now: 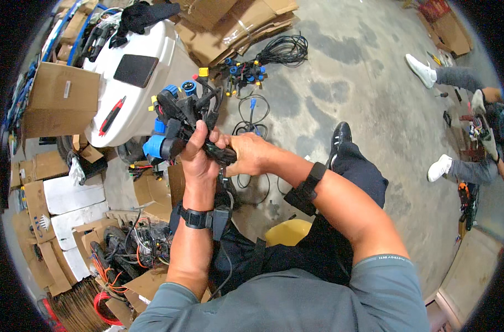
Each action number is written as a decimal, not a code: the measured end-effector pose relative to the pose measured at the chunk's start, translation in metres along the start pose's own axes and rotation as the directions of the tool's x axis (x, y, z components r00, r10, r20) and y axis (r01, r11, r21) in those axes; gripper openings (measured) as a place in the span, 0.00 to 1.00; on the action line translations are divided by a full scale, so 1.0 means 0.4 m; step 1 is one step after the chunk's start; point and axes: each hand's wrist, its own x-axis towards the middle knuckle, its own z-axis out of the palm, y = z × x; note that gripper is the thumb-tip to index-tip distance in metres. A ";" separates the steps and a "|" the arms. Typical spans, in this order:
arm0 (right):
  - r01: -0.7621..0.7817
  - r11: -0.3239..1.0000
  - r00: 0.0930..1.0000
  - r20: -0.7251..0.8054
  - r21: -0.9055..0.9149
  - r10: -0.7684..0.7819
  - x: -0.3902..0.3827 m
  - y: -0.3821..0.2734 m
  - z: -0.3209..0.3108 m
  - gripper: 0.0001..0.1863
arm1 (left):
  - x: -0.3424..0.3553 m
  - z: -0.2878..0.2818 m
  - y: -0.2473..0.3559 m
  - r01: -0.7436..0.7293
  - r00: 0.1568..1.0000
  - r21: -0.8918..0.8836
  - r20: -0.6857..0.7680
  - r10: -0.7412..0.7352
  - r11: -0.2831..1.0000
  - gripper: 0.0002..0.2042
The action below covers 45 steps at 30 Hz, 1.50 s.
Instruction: Inspecting and sorting a large vehicle wiring harness with multiple connectors.
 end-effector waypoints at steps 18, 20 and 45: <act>0.188 0.698 0.952 -0.302 0.691 0.042 0.011 -0.032 -0.144 0.24 | -0.012 0.011 0.007 0.029 0.998 0.382 -0.056 -0.008 0.924 0.11; 0.190 0.733 0.942 -0.332 0.653 0.051 0.008 -0.028 -0.146 0.22 | -0.017 0.025 0.002 0.090 0.996 0.465 -0.053 -0.074 0.881 0.12; 0.221 0.795 0.936 -0.351 0.564 -0.012 -0.053 -0.060 -0.254 0.19 | -0.021 -0.037 -0.067 -0.346 0.935 0.888 0.301 0.185 0.303 0.22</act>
